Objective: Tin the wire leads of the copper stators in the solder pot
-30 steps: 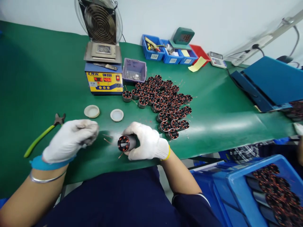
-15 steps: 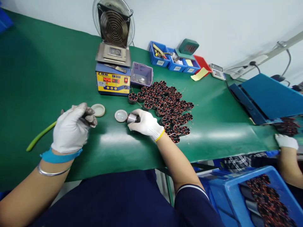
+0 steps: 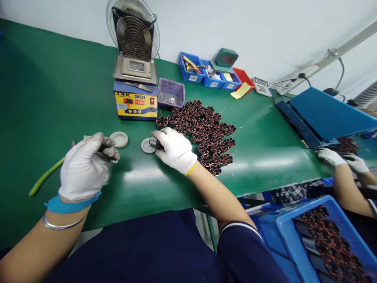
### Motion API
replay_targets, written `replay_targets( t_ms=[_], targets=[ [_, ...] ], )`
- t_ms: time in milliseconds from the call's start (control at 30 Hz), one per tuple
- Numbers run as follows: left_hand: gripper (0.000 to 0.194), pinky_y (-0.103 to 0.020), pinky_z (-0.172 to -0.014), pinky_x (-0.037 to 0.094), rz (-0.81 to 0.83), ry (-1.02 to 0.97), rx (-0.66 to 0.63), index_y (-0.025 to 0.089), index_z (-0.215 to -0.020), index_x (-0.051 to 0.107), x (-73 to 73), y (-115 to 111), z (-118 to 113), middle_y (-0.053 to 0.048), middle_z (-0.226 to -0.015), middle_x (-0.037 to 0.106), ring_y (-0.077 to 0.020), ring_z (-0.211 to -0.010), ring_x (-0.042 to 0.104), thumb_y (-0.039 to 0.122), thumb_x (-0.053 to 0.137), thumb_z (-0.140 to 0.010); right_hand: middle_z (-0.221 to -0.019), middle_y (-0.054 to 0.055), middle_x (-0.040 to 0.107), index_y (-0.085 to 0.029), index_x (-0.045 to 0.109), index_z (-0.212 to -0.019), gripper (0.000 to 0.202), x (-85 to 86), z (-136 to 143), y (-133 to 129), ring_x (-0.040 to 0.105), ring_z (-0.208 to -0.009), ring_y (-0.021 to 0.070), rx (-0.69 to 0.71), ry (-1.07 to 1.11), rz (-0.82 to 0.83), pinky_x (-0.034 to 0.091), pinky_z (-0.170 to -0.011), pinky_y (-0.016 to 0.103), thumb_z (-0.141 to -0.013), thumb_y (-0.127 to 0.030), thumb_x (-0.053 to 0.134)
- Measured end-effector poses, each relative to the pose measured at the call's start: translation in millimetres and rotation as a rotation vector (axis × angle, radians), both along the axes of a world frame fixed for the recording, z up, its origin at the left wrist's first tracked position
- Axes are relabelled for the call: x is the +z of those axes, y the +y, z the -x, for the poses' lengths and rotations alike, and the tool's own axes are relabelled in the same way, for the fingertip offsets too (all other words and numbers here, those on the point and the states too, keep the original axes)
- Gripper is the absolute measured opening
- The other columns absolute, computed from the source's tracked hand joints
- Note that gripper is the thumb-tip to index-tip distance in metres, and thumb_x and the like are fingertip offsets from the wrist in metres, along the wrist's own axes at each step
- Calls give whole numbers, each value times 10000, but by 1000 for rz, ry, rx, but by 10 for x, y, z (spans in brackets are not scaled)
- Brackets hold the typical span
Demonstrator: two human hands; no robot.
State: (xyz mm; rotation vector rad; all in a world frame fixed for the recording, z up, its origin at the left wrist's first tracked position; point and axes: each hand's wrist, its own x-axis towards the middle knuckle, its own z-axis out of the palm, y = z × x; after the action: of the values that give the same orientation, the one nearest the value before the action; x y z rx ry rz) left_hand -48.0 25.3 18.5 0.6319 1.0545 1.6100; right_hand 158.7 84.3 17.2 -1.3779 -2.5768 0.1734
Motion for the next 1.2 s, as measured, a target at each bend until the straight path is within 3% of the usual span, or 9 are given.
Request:
replay_targets(
  t_ms=[167, 267, 367, 467, 633, 767, 967, 1100, 1200],
  targets=[
    [192, -222, -473, 450, 16, -5, -4, 168, -719, 624, 22, -2, -6, -1, -705, 610, -93, -520, 544, 311, 740, -773, -1301, 139, 543, -185, 544, -1372, 549, -17, 96, -17, 529, -1095, 348, 58, -217, -82, 479, -872, 461, -834, -157, 651],
    [202, -220, -483, 456, 0, 5, -1, 158, -731, 621, 31, -19, -19, 1, -716, 609, -92, -527, 549, 314, 742, -777, -1292, 137, 550, -184, 549, -1366, 547, 2, 86, -43, 527, -1089, 340, 51, -183, -87, 470, -884, 456, -828, -150, 642],
    [220, -223, -503, 460, 1, 8, 24, 158, -772, 634, 23, -66, -52, 1, -725, 619, -99, -548, 559, 345, 751, -774, -1278, 132, 554, -179, 554, -1354, 560, 141, 72, 53, 525, -1116, 335, 41, -90, -125, 468, -934, 455, -803, -150, 650],
    [283, -226, -531, 467, 56, 71, -31, 154, -827, 649, -16, -131, -116, -1, -686, 621, -120, -591, 578, 422, 734, -791, -1271, 134, 540, -170, 551, -1341, 566, 416, 158, 418, 518, -1140, 340, 23, -15, -259, 476, -964, 469, -786, -165, 661],
    [403, -223, -535, 460, 70, 219, -159, 125, -887, 664, -93, -163, -238, -12, -678, 627, -114, -586, 553, 510, 706, -774, -1224, 97, 517, -215, 538, -1344, 549, 960, 616, 1454, 557, -1099, 336, -162, -53, -370, 505, -934, 495, -822, -234, 706],
    [522, -229, -504, 450, 117, 213, -138, 107, -974, 659, -108, -104, -243, -42, -773, 675, -104, -554, 540, 561, 718, -723, -1214, 121, 526, -180, 575, -1305, 487, 1084, 990, 2009, 588, -1082, 345, -171, -158, -317, 519, -922, 484, -831, -149, 683],
    [540, -221, -514, 444, 147, 142, -169, 120, -1025, 647, -90, -94, -191, -52, -837, 692, -101, -580, 563, 583, 697, -753, -1198, 145, 571, -138, 616, -1253, 460, 971, 1112, 2132, 602, -1069, 348, -151, -182, -226, 521, -910, 480, -802, -144, 708],
    [527, -224, -537, 462, 142, 155, -238, 126, -986, 655, -42, -146, -199, -55, -830, 690, -108, -601, 575, 595, 699, -751, -1080, 112, 610, -16, 619, -1127, 337, 1111, 1003, 2183, 591, -1058, 230, -191, 73, -132, 459, -980, 396, -899, -263, 588],
    [517, -231, -548, 470, 148, 170, -283, 125, -956, 660, -8, -158, -208, -57, -814, 687, -113, -602, 580, 599, 693, -751, -985, 103, 631, -21, 632, -1003, 419, 1191, 967, 2231, 601, -998, 184, -251, 178, -41, 466, -966, 345, -975, -400, 457]
  ],
)
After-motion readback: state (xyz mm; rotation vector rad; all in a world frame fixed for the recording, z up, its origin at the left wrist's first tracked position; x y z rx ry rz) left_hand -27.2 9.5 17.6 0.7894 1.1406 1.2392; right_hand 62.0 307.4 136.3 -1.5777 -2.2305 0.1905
